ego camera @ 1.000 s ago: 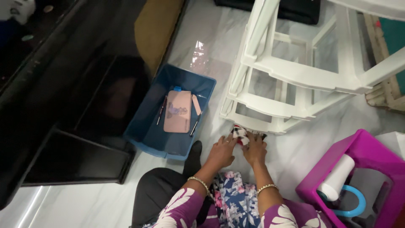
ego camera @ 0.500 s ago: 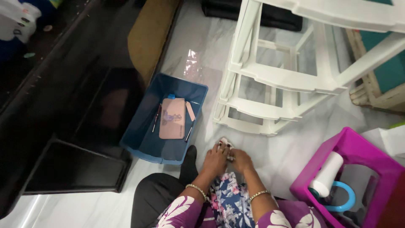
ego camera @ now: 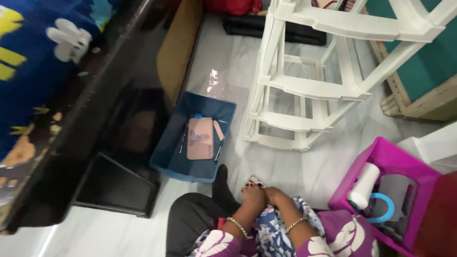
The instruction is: The person removes colored plastic bins from a white multi-drawer storage unit, then detaches the white frame components one by one. The bins are placed on the floor, and the frame pieces are set aside.
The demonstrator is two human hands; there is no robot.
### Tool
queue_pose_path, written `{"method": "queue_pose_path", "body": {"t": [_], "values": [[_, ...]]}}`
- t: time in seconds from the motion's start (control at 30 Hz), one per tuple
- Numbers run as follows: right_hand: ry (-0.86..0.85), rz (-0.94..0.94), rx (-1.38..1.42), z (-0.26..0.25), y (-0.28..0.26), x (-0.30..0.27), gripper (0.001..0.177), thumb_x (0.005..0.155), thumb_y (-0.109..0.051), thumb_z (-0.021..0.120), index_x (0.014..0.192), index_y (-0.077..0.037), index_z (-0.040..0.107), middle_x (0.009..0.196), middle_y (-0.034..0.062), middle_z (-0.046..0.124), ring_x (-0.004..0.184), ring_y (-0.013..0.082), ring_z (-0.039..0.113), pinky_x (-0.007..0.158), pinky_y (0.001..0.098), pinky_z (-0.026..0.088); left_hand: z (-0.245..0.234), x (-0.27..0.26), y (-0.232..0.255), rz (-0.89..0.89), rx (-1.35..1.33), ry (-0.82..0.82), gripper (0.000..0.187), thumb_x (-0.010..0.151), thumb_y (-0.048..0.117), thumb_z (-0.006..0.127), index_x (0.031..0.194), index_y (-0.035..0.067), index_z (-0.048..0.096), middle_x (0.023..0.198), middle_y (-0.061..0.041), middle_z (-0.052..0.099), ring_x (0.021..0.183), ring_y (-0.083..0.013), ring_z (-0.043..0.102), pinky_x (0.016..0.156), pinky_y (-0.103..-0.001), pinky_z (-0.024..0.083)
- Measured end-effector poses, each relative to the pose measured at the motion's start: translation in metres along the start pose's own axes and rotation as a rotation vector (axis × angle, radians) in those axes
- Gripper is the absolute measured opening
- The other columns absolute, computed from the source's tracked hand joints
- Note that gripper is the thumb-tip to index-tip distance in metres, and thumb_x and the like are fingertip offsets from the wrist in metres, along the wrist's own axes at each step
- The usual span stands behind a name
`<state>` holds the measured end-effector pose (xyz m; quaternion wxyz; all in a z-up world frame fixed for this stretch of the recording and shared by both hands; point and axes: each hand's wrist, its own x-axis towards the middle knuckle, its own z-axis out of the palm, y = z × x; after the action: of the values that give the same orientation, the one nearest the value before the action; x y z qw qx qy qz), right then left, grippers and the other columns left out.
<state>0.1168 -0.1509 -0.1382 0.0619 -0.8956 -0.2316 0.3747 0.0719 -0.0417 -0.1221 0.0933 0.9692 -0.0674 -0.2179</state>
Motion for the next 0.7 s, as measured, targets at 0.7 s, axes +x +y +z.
{"method": "queue_pose_path", "body": {"t": [0.7], "values": [[-0.021, 0.351, -0.013, -0.002, -0.023, -0.038, 0.044, 0.096, -0.045, 0.058, 0.133, -0.024, 0.067, 0.142, 0.0050, 0.063, 0.134, 0.0276, 0.057, 0.109, 0.0590, 0.039, -0.024, -0.008, 0.035, -0.249, 0.078, -0.444, 0.058, 0.101, 0.048, 0.054, 0.148, 0.014, 0.058, 0.153, -0.012, 0.056, 0.138, -0.0387, 0.052, 0.107, -0.070, 0.038]]}}
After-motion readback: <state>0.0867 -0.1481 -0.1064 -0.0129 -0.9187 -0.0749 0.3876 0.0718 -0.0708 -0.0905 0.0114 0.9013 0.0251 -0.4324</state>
